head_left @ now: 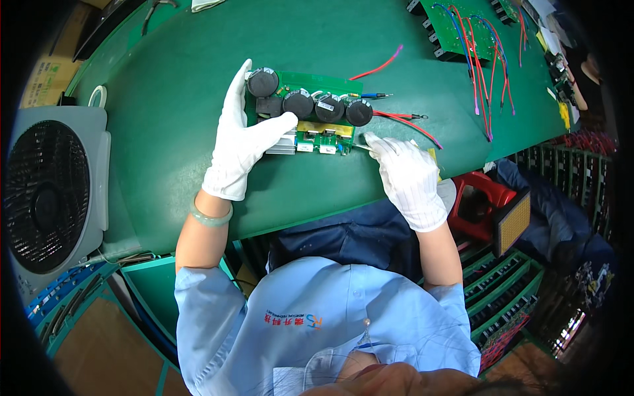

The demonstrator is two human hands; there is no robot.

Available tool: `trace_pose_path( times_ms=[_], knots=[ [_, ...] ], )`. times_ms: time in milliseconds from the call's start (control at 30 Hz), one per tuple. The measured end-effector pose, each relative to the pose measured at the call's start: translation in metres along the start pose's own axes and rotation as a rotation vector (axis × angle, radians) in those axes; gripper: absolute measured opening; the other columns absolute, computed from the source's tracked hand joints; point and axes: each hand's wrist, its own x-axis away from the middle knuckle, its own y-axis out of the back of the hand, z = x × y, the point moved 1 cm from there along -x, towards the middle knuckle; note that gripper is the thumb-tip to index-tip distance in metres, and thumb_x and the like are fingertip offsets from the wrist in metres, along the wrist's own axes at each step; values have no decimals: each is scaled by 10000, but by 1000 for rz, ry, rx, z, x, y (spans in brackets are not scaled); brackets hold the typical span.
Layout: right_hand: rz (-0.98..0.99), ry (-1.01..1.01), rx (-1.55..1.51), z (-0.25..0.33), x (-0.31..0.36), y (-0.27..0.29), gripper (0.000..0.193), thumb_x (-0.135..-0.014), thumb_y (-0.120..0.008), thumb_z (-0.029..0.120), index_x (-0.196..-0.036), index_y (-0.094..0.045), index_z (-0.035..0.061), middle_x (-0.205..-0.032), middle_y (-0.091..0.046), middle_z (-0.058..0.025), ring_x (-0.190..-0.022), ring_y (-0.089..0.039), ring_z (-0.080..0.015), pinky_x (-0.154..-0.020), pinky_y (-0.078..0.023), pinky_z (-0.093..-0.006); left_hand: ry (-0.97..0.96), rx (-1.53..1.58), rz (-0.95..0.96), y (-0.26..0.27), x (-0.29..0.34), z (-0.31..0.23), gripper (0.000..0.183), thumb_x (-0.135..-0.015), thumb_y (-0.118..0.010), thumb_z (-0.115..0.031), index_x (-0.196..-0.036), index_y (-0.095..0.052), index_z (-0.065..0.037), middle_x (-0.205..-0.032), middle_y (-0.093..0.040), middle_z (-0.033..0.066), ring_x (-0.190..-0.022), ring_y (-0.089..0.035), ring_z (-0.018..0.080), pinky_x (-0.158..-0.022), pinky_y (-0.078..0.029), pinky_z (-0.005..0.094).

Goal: The person assembles a green circuit board by attaching red and blue wires and securing cylindrical black components. They use a small metal tool to press down on the components and wires, ensuring they are firmly attached to the board. The person handles the board with gloved hands, flipping it to work on different sides.

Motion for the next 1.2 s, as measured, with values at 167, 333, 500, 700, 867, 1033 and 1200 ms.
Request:
trace_pose_path(
  times_ms=[167, 333, 500, 700, 867, 1033, 1200],
  knots=[
    [43, 15, -75, -1, 7, -6, 449, -795, -634, 82, -1244, -621, 82, -978, -669, -55, -798, -641, -218, -706, -508, -384, 17, 65, 3, -3, 2, -5, 1055, -682, -890, -202, -1522, -286, 11, -1427, -458, 207, -1355, -432, 283, -1164, -315, 396],
    [-2, 24, -8, -2, 2, -9, 429, -809, -631, 103, -1237, -631, 76, -980, -673, -63, -801, -639, -210, -696, -507, -373, -16, -5, 10, 1, 1, 2, 1052, -688, -889, -208, -1521, -287, 12, -1430, -460, 209, -1356, -432, 283, -1165, -310, 396],
    [-26, 1, 21, 3, 1, -13, 430, -812, -630, 95, -1241, -634, 65, -984, -676, -63, -796, -637, -210, -687, -505, -363, -8, -10, 0, 1, 2, 0, 1048, -690, -889, -216, -1519, -291, 14, -1430, -461, 210, -1356, -433, 283, -1165, -308, 397],
    [-6, 3, -73, -2, 1, -11, 462, -774, -629, 47, -1235, -637, 74, -964, -674, -62, -792, -637, -219, -677, -502, -357, -7, -11, 7, 0, 1, -1, 1044, -691, -887, -202, -1521, -289, 10, -1436, -452, 203, -1355, -432, 280, -1155, -326, 396],
    [3, -14, -143, -4, 0, -10, 485, -745, -622, 29, -1225, -643, 91, -949, -669, -62, -788, -638, -223, -668, -499, -359, 19, 58, -1, -2, 2, -3, 1046, -690, -884, -161, -1527, -279, 5, -1439, -443, 196, -1351, -432, 276, -1138, -356, 390],
    [-35, -33, -22, 4, 1, -10, 462, -761, -631, 45, -1221, -644, 91, -940, -670, -61, -780, -633, -219, -663, -496, -360, 26, 45, 4, -3, 1, -3, 1051, -688, -883, -144, -1530, -271, 4, -1448, -430, 194, -1357, -424, 275, -1144, -350, 389],
    [-14, 2, -85, 2, 0, -5, 424, -792, -637, 76, -1215, -649, 83, -945, -674, -54, -785, -633, -222, -684, -500, -373, 17, 46, -3, -2, 2, -3, 1059, -683, -886, -145, -1531, -269, 4, -1453, -425, 195, -1358, -423, 277, -1148, -343, 388]
  ],
)
